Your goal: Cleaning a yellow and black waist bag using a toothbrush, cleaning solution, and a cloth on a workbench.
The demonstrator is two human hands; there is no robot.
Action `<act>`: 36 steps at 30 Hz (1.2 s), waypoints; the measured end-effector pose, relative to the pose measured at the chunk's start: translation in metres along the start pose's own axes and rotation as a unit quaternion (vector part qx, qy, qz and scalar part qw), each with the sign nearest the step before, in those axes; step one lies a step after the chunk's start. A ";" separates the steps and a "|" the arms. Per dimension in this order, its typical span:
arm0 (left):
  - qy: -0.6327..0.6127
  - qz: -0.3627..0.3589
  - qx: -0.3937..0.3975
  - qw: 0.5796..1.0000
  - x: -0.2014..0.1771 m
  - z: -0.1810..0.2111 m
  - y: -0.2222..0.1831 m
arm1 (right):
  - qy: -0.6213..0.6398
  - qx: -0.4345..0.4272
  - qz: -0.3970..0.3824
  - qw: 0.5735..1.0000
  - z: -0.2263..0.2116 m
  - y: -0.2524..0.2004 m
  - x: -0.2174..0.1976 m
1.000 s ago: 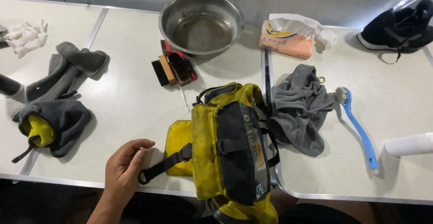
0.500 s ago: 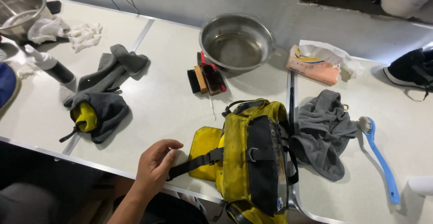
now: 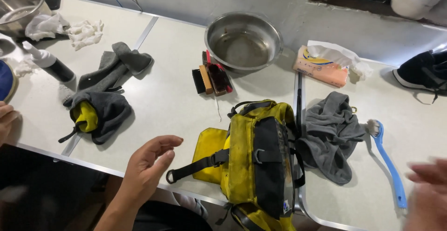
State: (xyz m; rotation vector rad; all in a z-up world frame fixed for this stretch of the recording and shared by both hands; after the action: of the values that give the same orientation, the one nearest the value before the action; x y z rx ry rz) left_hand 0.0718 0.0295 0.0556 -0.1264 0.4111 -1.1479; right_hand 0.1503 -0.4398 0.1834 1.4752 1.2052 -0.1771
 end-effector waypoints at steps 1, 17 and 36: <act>0.020 -0.028 0.068 0.997 0.008 0.020 -0.010 | 0.003 -0.001 0.002 1.000 -0.003 -0.009 0.015; 0.021 -0.075 -0.011 0.997 0.091 0.077 0.005 | -0.172 0.125 -0.107 0.971 0.185 -0.086 0.113; 0.212 -0.247 0.081 0.942 0.152 0.131 0.075 | 0.019 0.359 -0.110 0.927 0.064 -0.018 0.070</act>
State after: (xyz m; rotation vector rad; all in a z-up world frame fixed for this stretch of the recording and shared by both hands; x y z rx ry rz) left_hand 0.2385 -0.0916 0.1147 0.1788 0.6869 -1.7095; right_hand 0.2008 -0.4555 0.1023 1.9638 1.4139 -0.8177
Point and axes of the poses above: each hand's wrist, its own y-axis towards the middle knuckle, its own x-axis out of the palm, z = x × y, the point moved 9 cm from there along y, towards the middle knuckle, and after that the axes turned 13 degrees about -x, right-handed, at the moved point
